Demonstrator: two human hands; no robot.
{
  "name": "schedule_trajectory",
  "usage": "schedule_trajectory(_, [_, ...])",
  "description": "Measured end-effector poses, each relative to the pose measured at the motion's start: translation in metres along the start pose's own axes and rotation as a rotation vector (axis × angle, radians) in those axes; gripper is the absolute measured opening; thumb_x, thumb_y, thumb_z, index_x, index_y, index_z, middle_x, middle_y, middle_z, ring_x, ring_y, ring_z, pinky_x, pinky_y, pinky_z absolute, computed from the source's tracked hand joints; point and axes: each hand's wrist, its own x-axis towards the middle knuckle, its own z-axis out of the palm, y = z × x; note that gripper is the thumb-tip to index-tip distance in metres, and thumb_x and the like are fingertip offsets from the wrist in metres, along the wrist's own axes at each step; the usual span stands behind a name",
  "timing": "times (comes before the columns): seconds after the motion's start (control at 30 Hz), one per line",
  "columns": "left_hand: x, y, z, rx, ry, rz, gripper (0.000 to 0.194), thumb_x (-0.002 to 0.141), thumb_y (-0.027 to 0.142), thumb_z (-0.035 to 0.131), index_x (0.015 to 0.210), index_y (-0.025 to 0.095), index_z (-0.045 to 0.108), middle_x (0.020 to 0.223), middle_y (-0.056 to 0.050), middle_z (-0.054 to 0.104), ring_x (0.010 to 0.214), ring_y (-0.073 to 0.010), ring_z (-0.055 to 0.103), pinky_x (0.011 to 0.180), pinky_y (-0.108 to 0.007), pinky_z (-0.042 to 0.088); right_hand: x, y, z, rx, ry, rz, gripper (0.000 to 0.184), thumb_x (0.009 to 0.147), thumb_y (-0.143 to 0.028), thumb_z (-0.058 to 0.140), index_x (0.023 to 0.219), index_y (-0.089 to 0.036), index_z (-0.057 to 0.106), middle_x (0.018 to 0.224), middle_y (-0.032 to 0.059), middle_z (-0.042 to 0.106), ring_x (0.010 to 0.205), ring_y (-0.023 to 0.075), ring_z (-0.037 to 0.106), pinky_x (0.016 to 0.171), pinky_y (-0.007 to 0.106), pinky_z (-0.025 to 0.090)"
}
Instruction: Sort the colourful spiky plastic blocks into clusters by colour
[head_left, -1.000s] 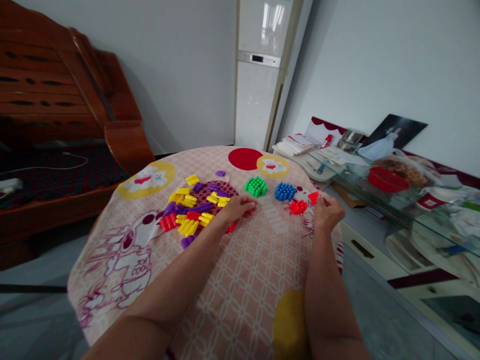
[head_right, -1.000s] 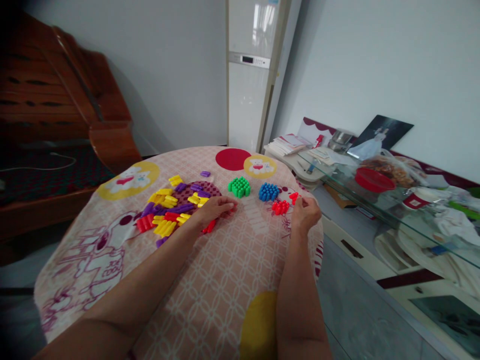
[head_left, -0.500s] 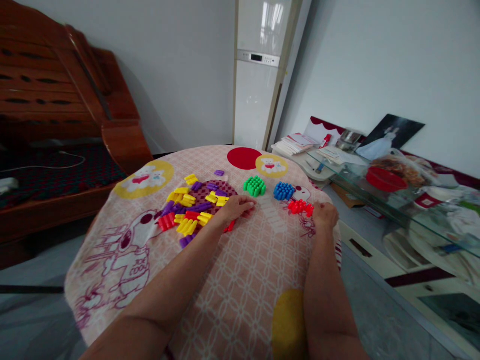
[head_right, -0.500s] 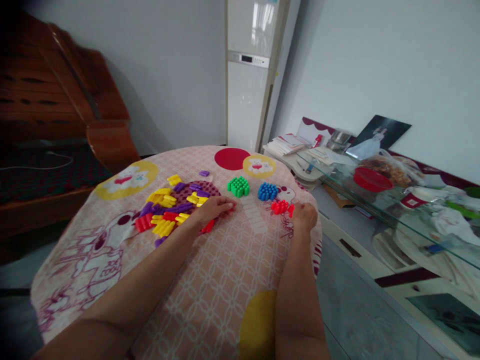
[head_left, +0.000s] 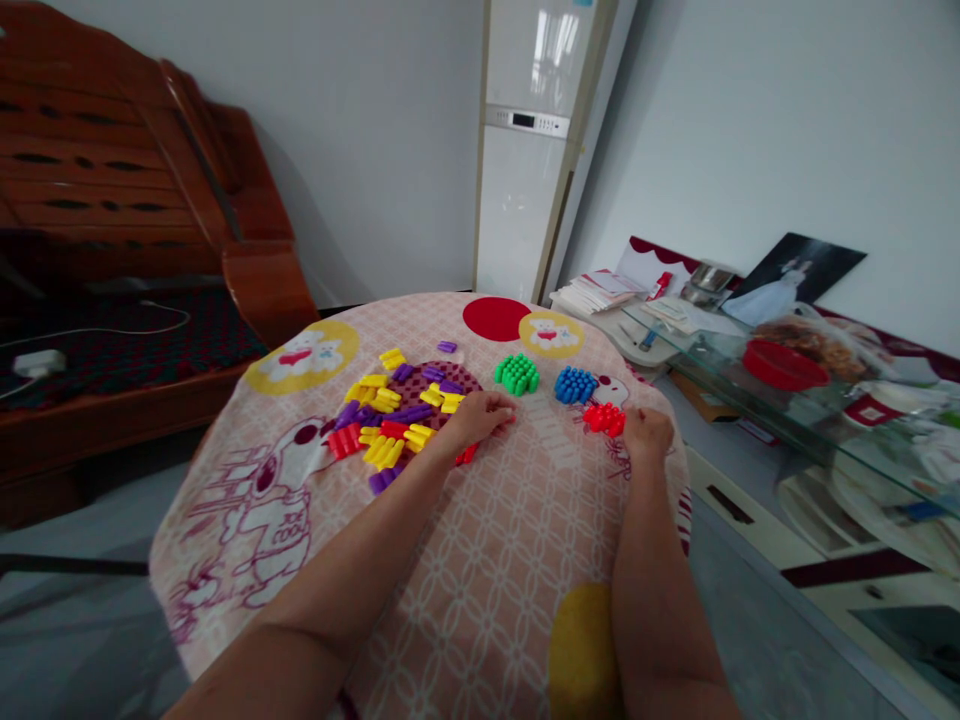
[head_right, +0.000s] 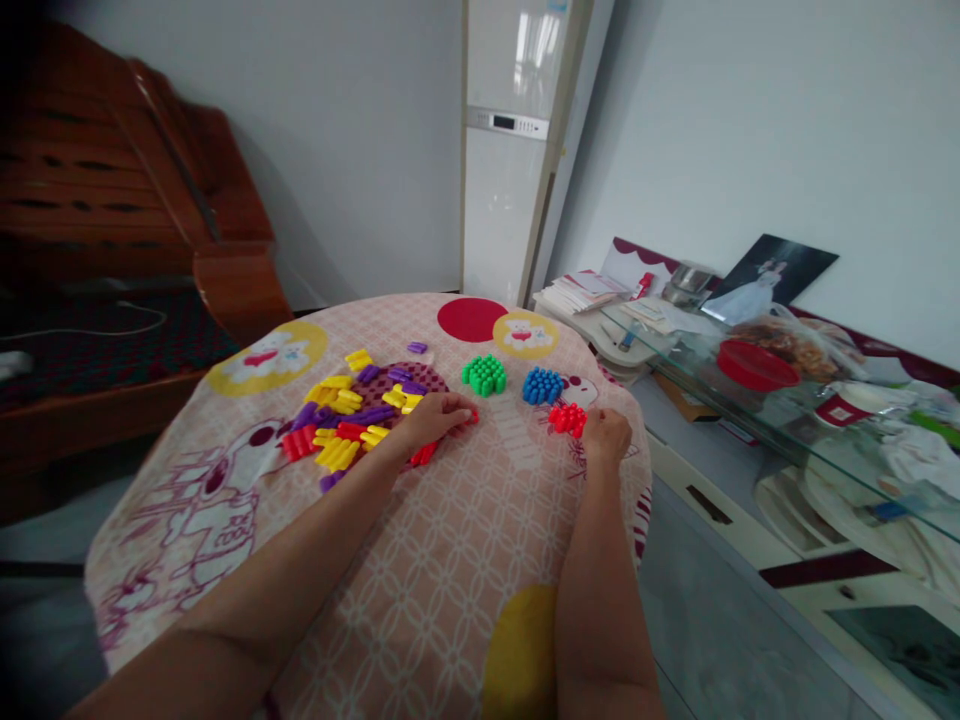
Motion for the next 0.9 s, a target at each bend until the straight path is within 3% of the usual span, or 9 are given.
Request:
schedule_trajectory(0.17, [-0.001, 0.004, -0.027, 0.457, 0.254, 0.207, 0.022, 0.079, 0.015, 0.059, 0.095, 0.014, 0.073, 0.080, -0.004, 0.074, 0.071, -0.0149, 0.066, 0.070, -0.024, 0.050, -0.004, -0.011, -0.009, 0.046, 0.139, 0.093, 0.034, 0.081, -0.033, 0.047, 0.070, -0.013, 0.073, 0.066, 0.0115, 0.065, 0.060, 0.0193, 0.046, 0.059, 0.031, 0.028])
schedule_trajectory(0.23, [-0.001, 0.002, -0.045, 0.561, 0.355, 0.227, 0.022, 0.078, 0.015, 0.059, 0.094, 0.014, 0.075, 0.086, -0.006, 0.075, 0.075, -0.0163, 0.067, 0.072, -0.026, 0.050, -0.005, -0.014, -0.010, 0.083, 0.168, 0.075, 0.032, 0.081, -0.032, 0.048, 0.068, -0.014, 0.071, 0.065, 0.0104, 0.065, 0.060, 0.0186, 0.045, 0.059, 0.030, 0.027])
schedule_trajectory(0.33, [0.001, -0.003, -0.064, 0.589, 0.382, 0.185, 0.022, 0.078, 0.017, 0.060, 0.093, 0.013, 0.076, 0.082, -0.007, 0.075, 0.070, -0.0163, 0.065, 0.068, -0.026, 0.049, -0.007, -0.017, -0.010, 0.126, 0.191, 0.048, 0.029, 0.080, -0.031, 0.048, 0.066, -0.015, 0.068, 0.064, 0.0092, 0.063, 0.059, 0.0179, 0.044, 0.059, 0.030, 0.027])
schedule_trajectory(0.47, [0.002, -0.005, -0.064, 0.628, 0.278, 0.214, 0.024, 0.078, 0.017, 0.059, 0.092, 0.015, 0.077, 0.079, -0.004, 0.075, 0.069, -0.0152, 0.065, 0.066, -0.024, 0.047, -0.009, -0.022, -0.010, 0.180, 0.220, 0.028, 0.026, 0.079, -0.031, 0.050, 0.062, -0.017, 0.064, 0.062, 0.0075, 0.062, 0.060, 0.0176, 0.044, 0.059, 0.030, 0.029])
schedule_trajectory(0.6, [-0.004, 0.003, -0.053, 0.882, 0.065, 0.168, 0.022, 0.076, 0.018, 0.060, 0.087, 0.017, 0.079, 0.081, -0.004, 0.075, 0.074, -0.0173, 0.067, 0.070, -0.025, 0.047, -0.012, -0.030, -0.010, 0.256, 0.240, -0.022, 0.025, 0.080, -0.033, 0.050, 0.064, -0.018, 0.063, 0.063, 0.0064, 0.062, 0.061, 0.0175, 0.047, 0.061, 0.030, 0.031])
schedule_trajectory(0.73, [-0.015, 0.010, -0.049, 1.103, -0.087, 0.124, 0.033, 0.070, 0.019, 0.067, 0.102, 0.021, 0.077, 0.102, -0.006, 0.075, 0.094, -0.0224, 0.067, 0.076, -0.026, 0.048, -0.018, -0.043, -0.007, 0.335, 0.202, -0.100, 0.026, 0.081, -0.035, 0.050, 0.067, -0.017, 0.064, 0.062, 0.0056, 0.062, 0.060, 0.0171, 0.049, 0.062, 0.029, 0.034])
schedule_trajectory(0.9, [-0.022, 0.010, -0.055, 1.055, -0.175, 0.158, 0.048, 0.065, 0.012, 0.068, 0.112, 0.023, 0.074, 0.115, -0.007, 0.072, 0.105, -0.0260, 0.064, 0.087, -0.029, 0.048, -0.027, -0.056, -0.004, 0.353, 0.142, -0.167, 0.029, 0.084, -0.035, 0.048, 0.071, -0.016, 0.065, 0.065, 0.0073, 0.063, 0.061, 0.0169, 0.052, 0.063, 0.028, 0.036])
